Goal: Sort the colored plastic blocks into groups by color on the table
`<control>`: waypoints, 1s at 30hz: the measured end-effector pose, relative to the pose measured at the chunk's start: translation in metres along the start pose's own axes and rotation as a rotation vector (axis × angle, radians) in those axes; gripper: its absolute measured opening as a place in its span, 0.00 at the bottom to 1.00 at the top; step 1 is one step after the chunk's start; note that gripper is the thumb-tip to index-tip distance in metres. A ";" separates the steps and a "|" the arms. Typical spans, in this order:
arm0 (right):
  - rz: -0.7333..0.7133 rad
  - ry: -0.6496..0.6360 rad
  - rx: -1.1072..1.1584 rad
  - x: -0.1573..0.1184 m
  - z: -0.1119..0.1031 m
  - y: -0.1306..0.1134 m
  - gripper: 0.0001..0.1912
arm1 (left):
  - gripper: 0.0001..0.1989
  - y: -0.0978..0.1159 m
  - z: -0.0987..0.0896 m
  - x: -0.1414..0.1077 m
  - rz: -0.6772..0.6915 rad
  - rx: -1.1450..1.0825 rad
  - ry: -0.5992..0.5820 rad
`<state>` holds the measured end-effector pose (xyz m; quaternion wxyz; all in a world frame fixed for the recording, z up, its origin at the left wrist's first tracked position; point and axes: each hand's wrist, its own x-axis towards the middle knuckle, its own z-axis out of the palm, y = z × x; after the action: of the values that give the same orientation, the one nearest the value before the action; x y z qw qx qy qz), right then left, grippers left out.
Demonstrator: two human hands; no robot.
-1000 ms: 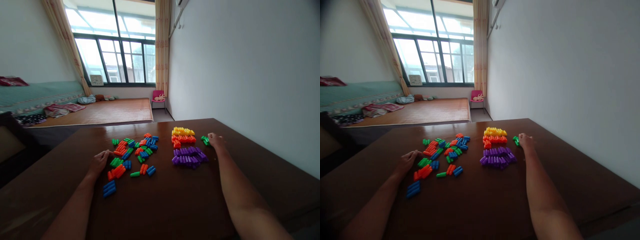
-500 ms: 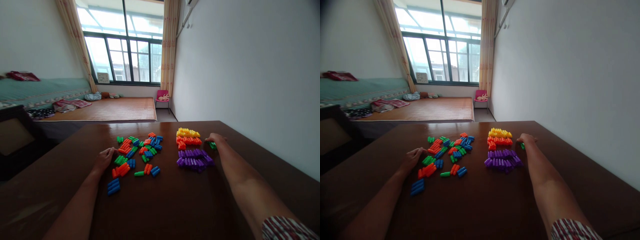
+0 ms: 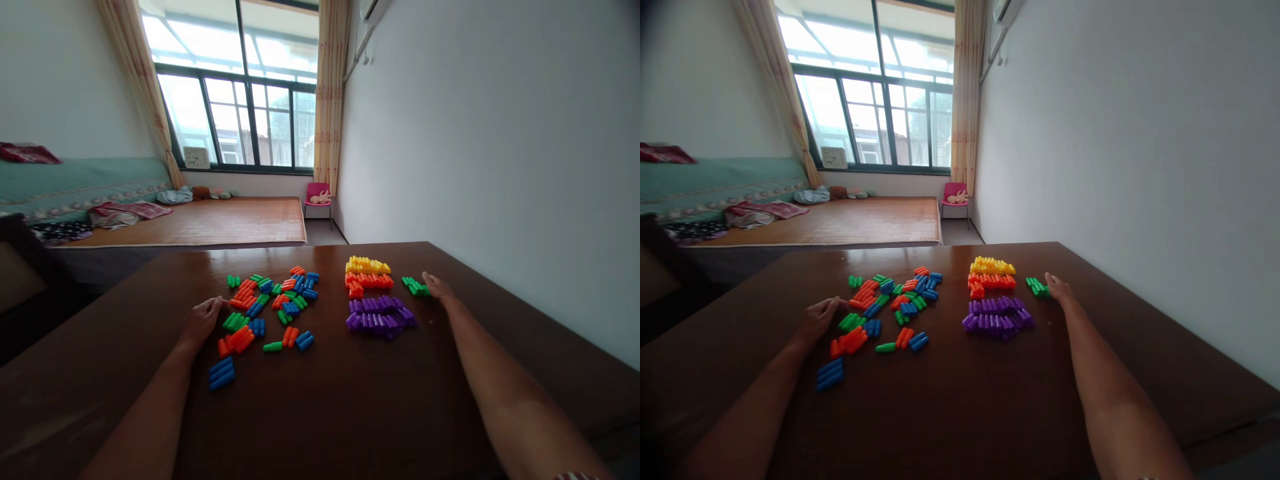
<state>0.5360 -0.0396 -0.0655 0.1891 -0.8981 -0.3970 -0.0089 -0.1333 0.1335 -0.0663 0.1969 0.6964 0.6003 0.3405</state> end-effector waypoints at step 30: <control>-0.189 -0.117 -0.085 -0.050 0.016 -0.042 0.28 | 0.26 -0.009 0.002 0.002 -0.002 -0.030 -0.005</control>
<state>0.4698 -0.0434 -0.0744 0.1259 -0.8629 -0.4893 0.0089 -0.1378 0.1379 -0.0731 0.2092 0.6937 0.5953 0.3474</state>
